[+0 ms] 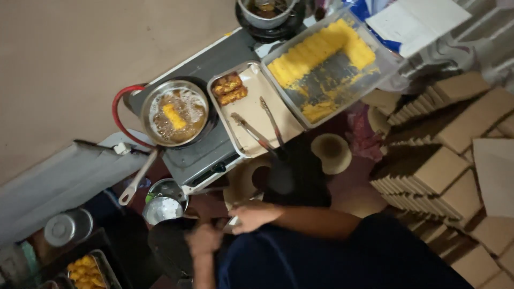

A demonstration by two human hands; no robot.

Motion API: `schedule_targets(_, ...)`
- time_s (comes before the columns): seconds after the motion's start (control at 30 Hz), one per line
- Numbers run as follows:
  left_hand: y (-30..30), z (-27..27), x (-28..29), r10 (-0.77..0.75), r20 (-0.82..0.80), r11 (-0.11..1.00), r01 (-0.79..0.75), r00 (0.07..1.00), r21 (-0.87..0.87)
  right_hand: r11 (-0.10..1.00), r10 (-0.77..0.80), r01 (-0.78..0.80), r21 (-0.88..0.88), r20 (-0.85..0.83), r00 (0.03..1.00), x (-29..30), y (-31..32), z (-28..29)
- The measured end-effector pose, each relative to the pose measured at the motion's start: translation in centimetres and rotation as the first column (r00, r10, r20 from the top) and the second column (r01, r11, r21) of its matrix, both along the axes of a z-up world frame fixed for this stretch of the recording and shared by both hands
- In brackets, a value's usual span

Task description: Fry food items in a pan and transfer them to a tray using tongs

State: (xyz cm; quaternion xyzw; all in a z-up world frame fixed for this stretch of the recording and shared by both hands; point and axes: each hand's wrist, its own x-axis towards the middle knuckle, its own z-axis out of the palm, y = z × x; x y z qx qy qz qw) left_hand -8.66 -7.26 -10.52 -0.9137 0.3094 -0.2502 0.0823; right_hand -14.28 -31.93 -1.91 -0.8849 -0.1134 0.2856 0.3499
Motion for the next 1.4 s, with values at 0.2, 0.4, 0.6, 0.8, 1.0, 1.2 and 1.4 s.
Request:
schedule_targets(0.2, -6.0, 5.9, -0.6, 0.172, -0.983, 0.979, -0.122, 0.072, 0.162, 0.933, -0.253, 0.318, 0.169, -0.321, 0.913, 2.8, -0.7, -6.7)
schedule_targets(0.4, -7.8, 6.6, 0.3, 0.387, -0.921, 0.894, -0.227, -0.039, 0.386, 0.898, -0.182, 0.29, 0.33, -0.322, 0.929, 2.6, -0.9, -9.1)
schedule_targets(0.6, -8.9, 6.0, -0.5, 0.283, -0.958, 0.955, -0.104, 0.037, 0.278, 0.696, -0.164, 0.418, 0.584, -0.437, 0.884, 2.1, -1.9, -9.8)
schedule_targets(0.8, -11.7, 7.8, 0.0, 0.304, -0.953, 0.953, -0.01, -0.004, 0.304, 0.73, -0.188, 0.511, 0.454, -0.585, 0.789, 2.6, -3.0, -8.1)
schedule_targets(1.0, -13.1, 7.3, 0.9, 0.332, -0.943, 0.942, 0.037, 0.024, 0.333, 0.713, -0.235, 0.543, 0.444, -0.578, 0.781, 3.2, -4.5, -6.8)
schedule_targets(1.2, -11.2, 0.0, 2.4, 0.114, -0.991, 0.992, 0.055, -0.065, 0.111, 0.526, -0.342, 0.763, 0.377, -0.727, 0.595, 3.4, -4.7, -10.2)
schedule_targets(1.4, -9.2, -1.6, 4.0, 0.324, -0.933, 0.944, -0.009, -0.154, 0.33, 0.477, -0.419, 0.765, 0.432, -0.654, 0.63, 4.5, -4.5, -11.4)
